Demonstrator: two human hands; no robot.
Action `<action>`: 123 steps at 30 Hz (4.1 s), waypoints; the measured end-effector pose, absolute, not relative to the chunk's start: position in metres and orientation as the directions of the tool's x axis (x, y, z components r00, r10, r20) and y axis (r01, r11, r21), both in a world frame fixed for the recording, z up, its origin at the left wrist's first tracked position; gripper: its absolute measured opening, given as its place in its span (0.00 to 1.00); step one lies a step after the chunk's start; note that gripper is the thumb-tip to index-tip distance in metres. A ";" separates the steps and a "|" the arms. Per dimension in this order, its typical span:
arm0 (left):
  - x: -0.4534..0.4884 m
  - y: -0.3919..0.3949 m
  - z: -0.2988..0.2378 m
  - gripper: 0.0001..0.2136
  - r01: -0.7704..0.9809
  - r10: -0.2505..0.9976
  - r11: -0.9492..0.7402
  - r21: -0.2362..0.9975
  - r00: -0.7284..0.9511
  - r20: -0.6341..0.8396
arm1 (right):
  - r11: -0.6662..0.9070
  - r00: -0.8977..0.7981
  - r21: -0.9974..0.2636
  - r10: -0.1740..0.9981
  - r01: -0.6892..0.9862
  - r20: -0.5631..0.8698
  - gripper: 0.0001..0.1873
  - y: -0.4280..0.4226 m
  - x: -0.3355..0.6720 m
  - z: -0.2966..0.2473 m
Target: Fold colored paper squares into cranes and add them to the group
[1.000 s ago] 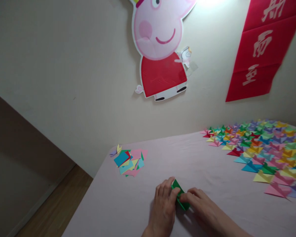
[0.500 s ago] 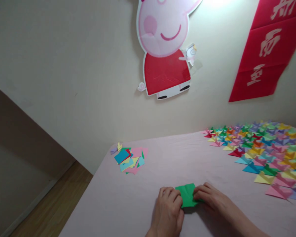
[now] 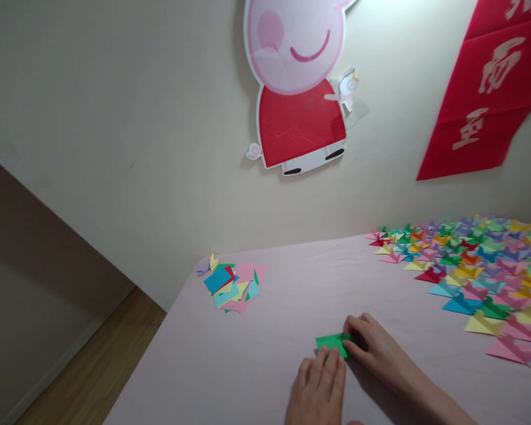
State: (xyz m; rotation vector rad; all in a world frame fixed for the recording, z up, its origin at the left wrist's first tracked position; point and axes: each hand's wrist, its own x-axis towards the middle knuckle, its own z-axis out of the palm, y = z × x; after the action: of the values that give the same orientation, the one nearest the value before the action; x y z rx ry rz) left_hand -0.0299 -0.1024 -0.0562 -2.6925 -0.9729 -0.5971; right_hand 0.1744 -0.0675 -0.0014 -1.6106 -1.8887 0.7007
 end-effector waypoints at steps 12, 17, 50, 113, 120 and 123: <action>-0.029 -0.104 -0.051 0.34 0.671 0.667 -0.738 0.065 0.713 0.218 | 0.217 -0.202 -0.716 0.973 0.664 0.107 0.11 -0.069 0.175 0.003; -0.029 -0.104 -0.047 0.38 0.676 0.675 -0.732 0.085 0.704 0.221 | 0.225 -0.195 -0.703 0.973 0.674 0.123 0.11 -0.067 0.176 -0.003; -0.024 -0.103 0.004 0.40 0.690 0.748 -0.562 0.456 0.660 -0.077 | 0.314 -0.226 -0.371 0.938 0.874 0.262 0.14 -0.073 0.160 -0.023; 0.012 -0.101 0.006 0.16 0.672 0.926 -0.374 0.640 0.315 0.211 | 0.149 -0.233 -0.905 0.971 0.398 0.057 0.19 -0.075 0.209 0.009; -0.003 -0.076 0.021 0.10 0.315 0.918 -0.335 0.888 0.323 0.231 | 0.019 -0.222 -0.978 0.975 0.206 -0.028 0.18 -0.076 0.197 0.030; -0.014 -0.066 0.022 0.09 0.026 0.954 -0.206 0.978 0.227 0.195 | -0.037 -0.250 -0.998 0.967 0.052 -0.049 0.21 -0.078 0.189 0.035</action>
State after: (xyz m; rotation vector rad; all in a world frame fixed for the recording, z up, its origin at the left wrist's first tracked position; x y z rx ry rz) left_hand -0.0143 -0.0663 0.0217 -2.9201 -1.9040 -2.2687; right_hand 0.1888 -0.0780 0.0353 -1.1457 -1.4102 1.4051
